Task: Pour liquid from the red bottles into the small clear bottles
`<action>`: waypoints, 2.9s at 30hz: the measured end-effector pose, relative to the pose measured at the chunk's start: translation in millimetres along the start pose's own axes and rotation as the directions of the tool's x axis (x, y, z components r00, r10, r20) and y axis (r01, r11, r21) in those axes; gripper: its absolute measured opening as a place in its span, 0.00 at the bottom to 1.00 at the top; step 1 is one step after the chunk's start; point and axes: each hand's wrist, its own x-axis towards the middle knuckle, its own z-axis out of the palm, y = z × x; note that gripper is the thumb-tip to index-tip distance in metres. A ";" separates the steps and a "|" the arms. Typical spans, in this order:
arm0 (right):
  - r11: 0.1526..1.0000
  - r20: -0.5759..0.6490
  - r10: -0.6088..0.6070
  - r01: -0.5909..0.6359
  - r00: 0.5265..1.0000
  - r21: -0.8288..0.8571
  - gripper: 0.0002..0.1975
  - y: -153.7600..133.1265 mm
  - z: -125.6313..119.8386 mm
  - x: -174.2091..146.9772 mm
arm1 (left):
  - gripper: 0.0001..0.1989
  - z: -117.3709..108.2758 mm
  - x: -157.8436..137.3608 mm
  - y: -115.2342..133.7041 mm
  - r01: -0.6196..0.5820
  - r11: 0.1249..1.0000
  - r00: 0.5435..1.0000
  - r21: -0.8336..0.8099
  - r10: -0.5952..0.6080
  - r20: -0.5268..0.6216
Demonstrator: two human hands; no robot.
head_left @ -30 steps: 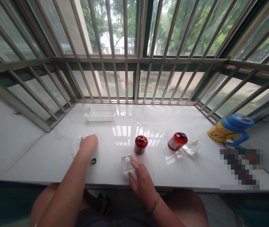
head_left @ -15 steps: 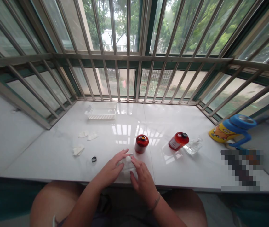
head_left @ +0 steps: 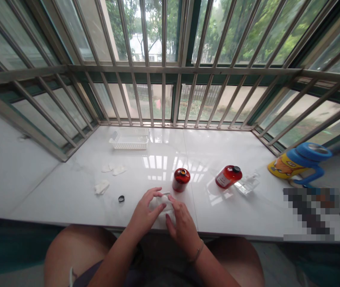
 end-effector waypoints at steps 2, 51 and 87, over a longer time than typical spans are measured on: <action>1.000 -0.003 -0.008 0.008 1.000 0.007 0.38 -0.3 -0.6 0.6 | 0.09 2.9 2.7 3.1 0.000 1.000 0.999 -0.014 0.000 -0.040; 0.999 -0.021 -0.026 0.026 0.999 0.020 0.38 3.9 1.9 -0.7 | 0.12 -8.9 4.9 18.3 -0.136 0.990 0.986 -0.019 0.134 -0.103; 0.999 -0.019 -0.021 0.022 1.000 0.029 0.38 4.8 3.3 -2.2 | 0.13 -8.6 1.9 17.1 -0.140 0.990 0.980 -0.034 0.133 -0.150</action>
